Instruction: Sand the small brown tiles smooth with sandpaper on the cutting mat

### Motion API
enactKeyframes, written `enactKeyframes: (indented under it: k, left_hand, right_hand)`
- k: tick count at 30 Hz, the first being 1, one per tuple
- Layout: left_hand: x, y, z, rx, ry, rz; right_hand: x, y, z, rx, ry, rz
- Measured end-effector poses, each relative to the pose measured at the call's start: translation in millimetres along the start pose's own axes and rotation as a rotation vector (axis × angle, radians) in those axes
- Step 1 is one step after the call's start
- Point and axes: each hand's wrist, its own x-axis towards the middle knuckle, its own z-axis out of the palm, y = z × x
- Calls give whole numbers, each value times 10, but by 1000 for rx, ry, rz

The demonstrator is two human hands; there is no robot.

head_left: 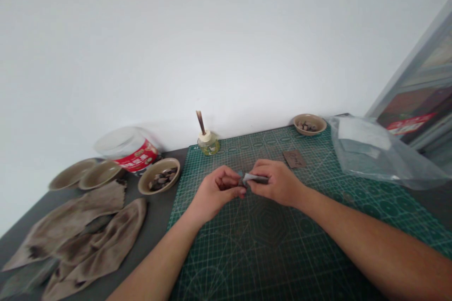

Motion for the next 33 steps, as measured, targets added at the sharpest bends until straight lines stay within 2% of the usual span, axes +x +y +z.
enactKeyframes:
  k: [3, 6, 11, 15, 20, 26, 33]
  left_hand:
    - [24, 4, 6, -58, 49, 5]
    - [33, 2, 8, -40, 96, 20]
    - [31, 9, -2, 186, 208, 123]
    - [19, 28, 30, 209, 187, 90]
    - [14, 3, 57, 212, 156, 84]
    - [-31, -15, 67, 289, 241, 115]
    - [-64, 56, 106, 261, 289, 120]
  right_hand:
    - [14, 17, -8, -93, 82, 29]
    - [10, 7, -1, -110, 100, 47]
    - [-17, -28, 45, -88, 138, 42]
    - [-30, -26, 105, -78, 139, 14]
    - [-28, -10, 192, -139, 105, -97]
    - [-32, -9, 197, -215, 77, -215]
    - [-29, 7, 152, -287, 63, -271]
